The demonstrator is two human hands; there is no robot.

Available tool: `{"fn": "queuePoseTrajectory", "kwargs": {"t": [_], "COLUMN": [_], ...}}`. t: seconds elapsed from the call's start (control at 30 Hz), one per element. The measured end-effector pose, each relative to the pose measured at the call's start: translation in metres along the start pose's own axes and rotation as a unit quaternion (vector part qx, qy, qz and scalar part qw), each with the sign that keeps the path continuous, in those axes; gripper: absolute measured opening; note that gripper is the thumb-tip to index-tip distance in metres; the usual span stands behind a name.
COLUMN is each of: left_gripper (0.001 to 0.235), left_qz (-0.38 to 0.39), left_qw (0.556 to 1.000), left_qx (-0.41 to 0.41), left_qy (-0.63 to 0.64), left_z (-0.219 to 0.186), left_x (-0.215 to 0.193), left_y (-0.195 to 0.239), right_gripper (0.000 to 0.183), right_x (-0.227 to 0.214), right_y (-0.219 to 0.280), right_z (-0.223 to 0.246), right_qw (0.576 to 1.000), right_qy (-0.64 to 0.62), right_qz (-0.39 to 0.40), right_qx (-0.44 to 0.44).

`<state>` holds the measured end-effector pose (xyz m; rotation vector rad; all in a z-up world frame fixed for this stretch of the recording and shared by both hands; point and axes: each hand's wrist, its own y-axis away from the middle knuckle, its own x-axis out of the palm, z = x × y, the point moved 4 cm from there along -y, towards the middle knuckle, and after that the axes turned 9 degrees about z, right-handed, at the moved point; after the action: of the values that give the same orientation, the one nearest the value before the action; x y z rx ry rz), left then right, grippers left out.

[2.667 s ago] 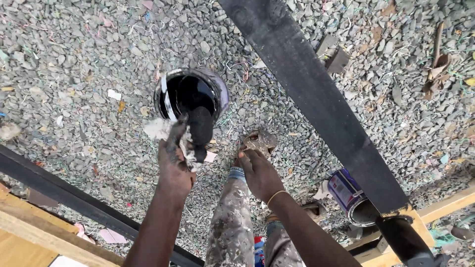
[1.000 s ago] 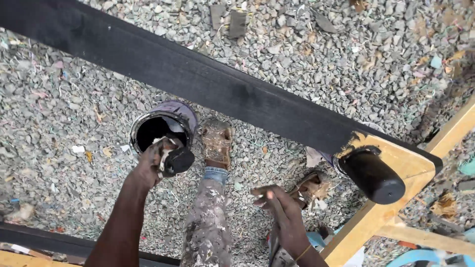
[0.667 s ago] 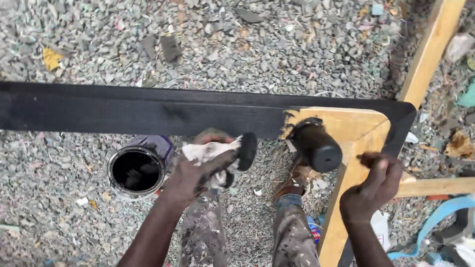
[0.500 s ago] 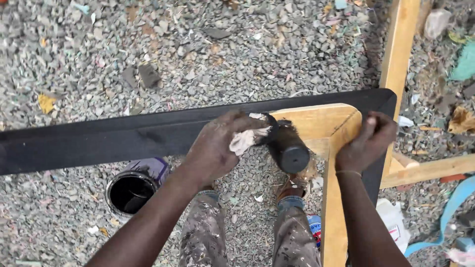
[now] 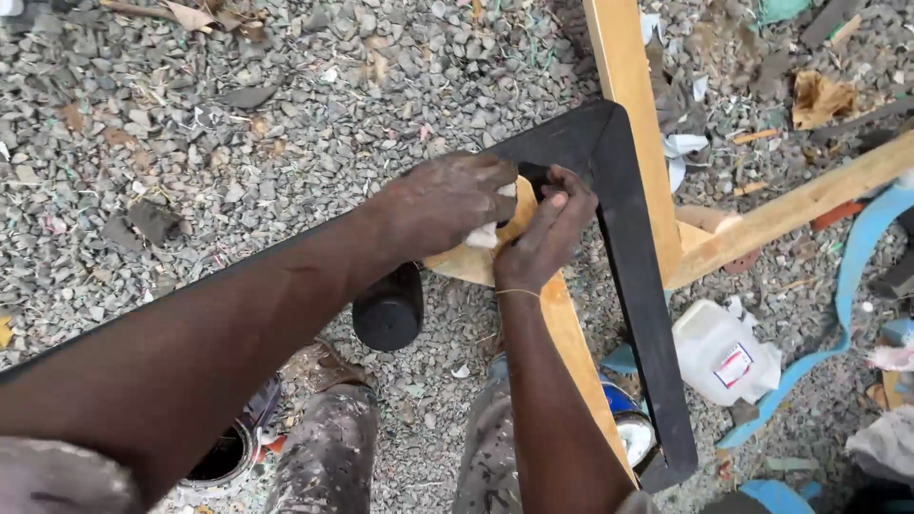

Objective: The person paints a wooden frame black using a paintbrush and a cloth. They repeatedly dip the brush into a paint can and apply the paint to the frame's surface, using the cloth to smooth the finish and clean edges.

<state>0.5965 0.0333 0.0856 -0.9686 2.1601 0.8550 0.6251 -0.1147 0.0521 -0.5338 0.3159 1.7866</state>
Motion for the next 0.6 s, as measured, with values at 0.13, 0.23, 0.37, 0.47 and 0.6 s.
{"fn": "queuePoseTrajectory", "kwargs": {"t": [0.13, 0.23, 0.37, 0.47, 0.6], "left_gripper": [0.051, 0.055, 0.049, 0.039, 0.046], "left_qz": [0.123, 0.244, 0.174, -0.01, -0.024], "left_qw": [0.99, 0.962, 0.979, 0.998, 0.994], "left_qx": [-0.042, -0.115, -0.088, -0.039, -0.097], "left_qy": [-0.061, -0.044, -0.054, -0.05, 0.041], "left_z": [0.005, 0.002, -0.003, 0.008, 0.005], "left_x": [-0.021, -0.027, -0.025, -0.007, -0.034], "left_y": [0.081, 0.133, 0.073, -0.033, -0.004], "right_gripper": [0.039, 0.04, 0.04, 0.043, 0.043], "right_x": [0.002, 0.004, 0.006, 0.007, 0.006], "right_y": [-0.004, -0.002, -0.002, -0.001, -0.001], "right_z": [0.008, 0.011, 0.009, 0.008, 0.01], "right_qw": [0.999, 0.997, 0.996, 0.995, 0.995], "right_qy": [0.044, 0.056, 0.071, 0.082, 0.066], "right_qz": [0.023, 0.035, 0.044, 0.041, 0.056], "right_qx": [-0.02, -0.029, -0.026, -0.026, -0.042]}}
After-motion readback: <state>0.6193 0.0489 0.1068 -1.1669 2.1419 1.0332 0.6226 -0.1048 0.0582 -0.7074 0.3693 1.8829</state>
